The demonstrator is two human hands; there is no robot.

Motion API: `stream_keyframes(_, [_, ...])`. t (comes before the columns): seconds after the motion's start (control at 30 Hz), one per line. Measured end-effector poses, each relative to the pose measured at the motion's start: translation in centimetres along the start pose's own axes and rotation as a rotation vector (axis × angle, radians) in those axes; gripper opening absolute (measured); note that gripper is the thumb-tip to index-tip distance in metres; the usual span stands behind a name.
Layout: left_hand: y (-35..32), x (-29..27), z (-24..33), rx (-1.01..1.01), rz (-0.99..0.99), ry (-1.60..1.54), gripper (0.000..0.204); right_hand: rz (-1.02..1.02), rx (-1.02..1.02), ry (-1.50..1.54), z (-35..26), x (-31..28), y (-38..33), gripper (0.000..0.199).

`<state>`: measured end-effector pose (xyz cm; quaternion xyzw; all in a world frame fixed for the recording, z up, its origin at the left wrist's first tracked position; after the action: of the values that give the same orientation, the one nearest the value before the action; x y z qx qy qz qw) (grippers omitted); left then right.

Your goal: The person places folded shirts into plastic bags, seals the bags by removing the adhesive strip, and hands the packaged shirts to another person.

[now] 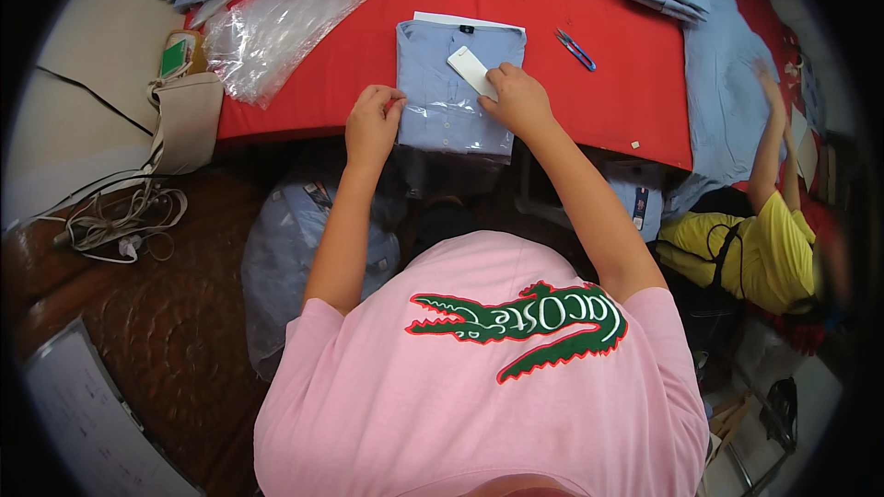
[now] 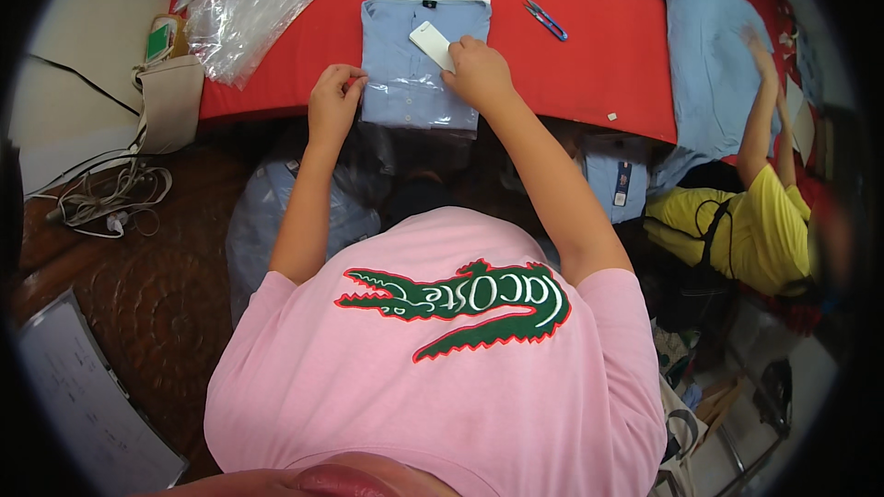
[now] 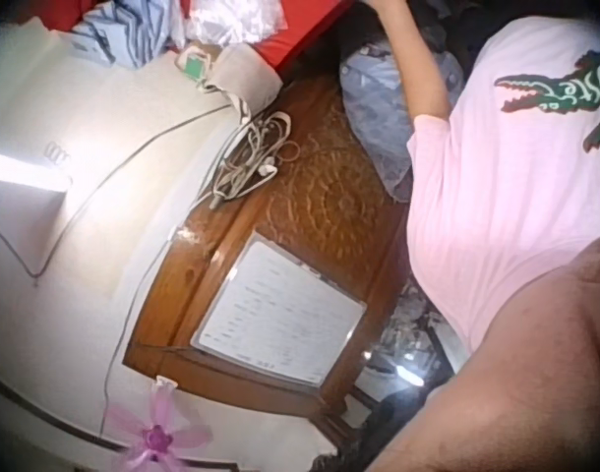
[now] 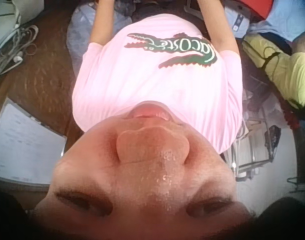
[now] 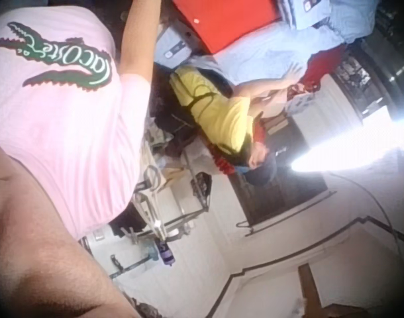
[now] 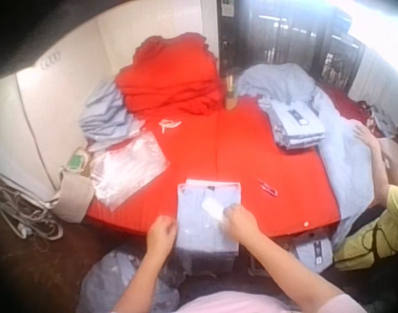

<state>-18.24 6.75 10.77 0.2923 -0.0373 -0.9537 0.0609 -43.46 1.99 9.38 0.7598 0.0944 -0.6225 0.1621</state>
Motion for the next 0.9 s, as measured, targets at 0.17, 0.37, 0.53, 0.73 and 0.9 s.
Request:
stream_keyframes(0.17, [-0.6, 1.4, -2.8, -0.256, -0.18, -0.319, 0.013, -0.119, 0.187, 0.179, 1.7, 0.9, 1.6, 0.028])
stream_keyframes(0.37, [-0.5, 1.8, -3.4, -0.189, -0.2, -0.531, 0.012, -0.356, 0.575, 1.101, 3.1, 5.3, 0.8, 0.029])
stream_keyframes(0.53, [0.0, 0.7, -4.2, -0.25, -0.136, -0.486, 0.014, -0.331, 0.21, 0.671, 1.3, 1.8, -1.1, 0.029])
stream_keyframes(0.73, [2.7, 0.3, 0.1, 0.242, -0.07, -0.089, 0.016, -0.398, 0.064, 0.453, 3.9, 1.9, -4.1, 0.017])
stream_keyframes(0.9, [4.7, 2.4, -1.1, 0.237, -0.173, -0.018, 0.014, -0.234, 0.083, 0.393, 5.1, 0.0, -1.4, 0.013])
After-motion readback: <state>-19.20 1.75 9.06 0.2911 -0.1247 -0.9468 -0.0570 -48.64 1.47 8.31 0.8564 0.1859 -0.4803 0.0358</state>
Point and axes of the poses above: each hand's wrist, its own y-axis towards the middle knuckle, its own x-axis out of the palm, z = x × y, the point moved 9 cm from there along y, towards the middle knuckle, and after that the axes turned 10 degrees about -y, right-handed, at the moved point
